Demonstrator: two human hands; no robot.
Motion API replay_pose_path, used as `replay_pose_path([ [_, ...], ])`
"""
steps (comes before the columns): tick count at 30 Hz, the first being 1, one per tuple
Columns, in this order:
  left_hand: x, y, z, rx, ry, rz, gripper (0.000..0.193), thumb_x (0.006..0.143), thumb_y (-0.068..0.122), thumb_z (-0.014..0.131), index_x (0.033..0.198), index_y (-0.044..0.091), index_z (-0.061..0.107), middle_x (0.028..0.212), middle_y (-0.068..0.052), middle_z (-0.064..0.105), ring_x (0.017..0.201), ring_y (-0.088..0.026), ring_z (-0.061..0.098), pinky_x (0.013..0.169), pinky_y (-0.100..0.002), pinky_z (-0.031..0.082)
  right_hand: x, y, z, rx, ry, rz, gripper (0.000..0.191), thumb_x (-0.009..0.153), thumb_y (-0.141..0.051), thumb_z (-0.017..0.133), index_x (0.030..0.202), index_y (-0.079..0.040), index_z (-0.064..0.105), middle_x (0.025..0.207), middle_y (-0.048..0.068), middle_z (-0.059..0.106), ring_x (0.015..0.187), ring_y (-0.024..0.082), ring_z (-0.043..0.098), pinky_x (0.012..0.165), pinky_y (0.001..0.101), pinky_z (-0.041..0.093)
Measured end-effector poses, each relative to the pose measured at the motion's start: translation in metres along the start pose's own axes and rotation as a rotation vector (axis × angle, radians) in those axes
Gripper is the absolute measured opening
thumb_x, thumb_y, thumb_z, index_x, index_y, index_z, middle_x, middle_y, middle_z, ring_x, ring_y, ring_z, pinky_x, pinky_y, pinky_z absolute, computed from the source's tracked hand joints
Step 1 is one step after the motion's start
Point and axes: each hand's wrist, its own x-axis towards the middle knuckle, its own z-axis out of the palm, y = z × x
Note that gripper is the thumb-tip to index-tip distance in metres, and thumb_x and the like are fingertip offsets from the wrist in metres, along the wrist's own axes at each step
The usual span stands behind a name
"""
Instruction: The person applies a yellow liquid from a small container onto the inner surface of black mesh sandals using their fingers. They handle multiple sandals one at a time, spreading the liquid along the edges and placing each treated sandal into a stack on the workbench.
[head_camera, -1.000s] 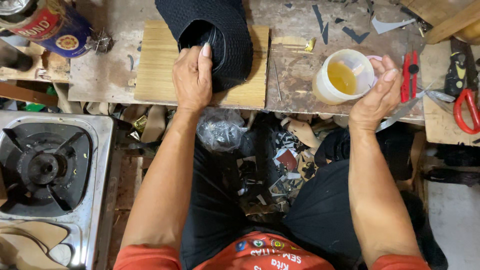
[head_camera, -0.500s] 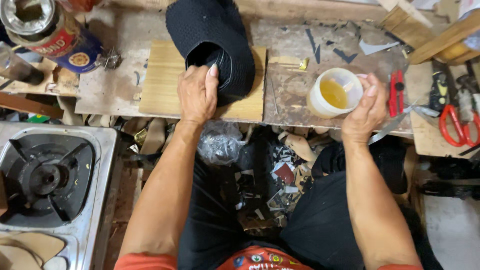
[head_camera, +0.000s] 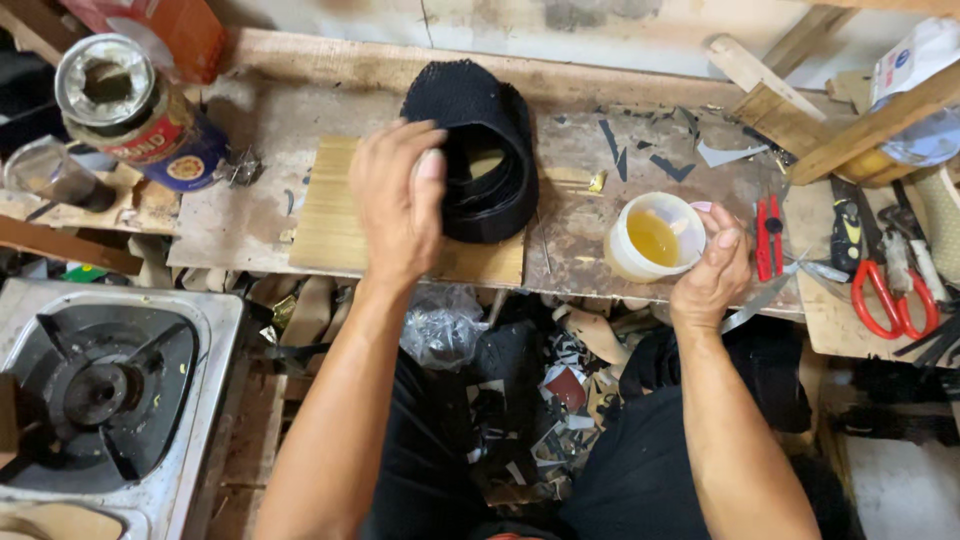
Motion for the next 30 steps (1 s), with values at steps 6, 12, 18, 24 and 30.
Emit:
replay_pose_path([
  [6,-0.036,-0.033,0.016,-0.079,0.03,-0.369,0.033,0.111,0.026,0.046,0.119,0.001,0.066,0.113,-0.019,0.068,0.106,-0.036,0.063,0.094,-0.044,0.048,0.001,-0.001,0.0,0.032,-0.002,0.013,0.068,0.115,-0.052,0.035,0.131,0.009,0.06,0.125,0.021,0.063,0.115,0.03,0.068,0.101,0.0397,0.056],
  [12,-0.043,-0.047,0.02,-0.041,-0.005,-0.4,0.033,0.111,0.024,0.046,0.111,-0.001,0.067,0.1,-0.02,0.067,0.095,-0.037,0.063,0.087,-0.044,0.049,0.0,-0.007,0.001,-0.079,0.019,0.016,0.066,0.115,-0.049,0.033,0.129,0.008,0.063,0.123,0.019,0.064,0.113,0.03,0.069,0.1,0.0397,0.056],
  [18,-0.042,-0.04,0.017,-0.047,-0.039,-0.45,0.036,0.109,0.026,0.047,0.112,-0.002,0.068,0.101,-0.021,0.069,0.095,-0.038,0.065,0.086,-0.044,0.049,0.001,-0.006,0.0,0.014,0.01,0.015,0.063,0.116,-0.047,0.035,0.129,0.008,0.06,0.123,0.021,0.064,0.115,0.03,0.067,0.102,0.0394,0.054],
  [24,-0.04,-0.038,0.01,-0.163,-0.076,-0.367,0.038,0.108,0.027,0.047,0.121,-0.003,0.067,0.112,-0.023,0.07,0.107,-0.039,0.066,0.096,-0.043,0.049,-0.001,-0.01,-0.003,-0.129,0.022,0.013,0.062,0.116,-0.045,0.033,0.127,0.007,0.063,0.119,0.02,0.069,0.114,0.03,0.066,0.103,0.0388,0.05],
  [30,-0.04,-0.04,0.01,-0.138,-0.084,-0.363,0.038,0.108,0.027,0.047,0.12,-0.002,0.068,0.111,-0.022,0.07,0.106,-0.037,0.066,0.096,-0.043,0.049,0.0,-0.013,-0.001,-0.079,0.017,0.008,0.059,0.117,-0.043,0.033,0.128,0.008,0.061,0.12,0.021,0.067,0.114,0.029,0.066,0.102,0.0384,0.052],
])
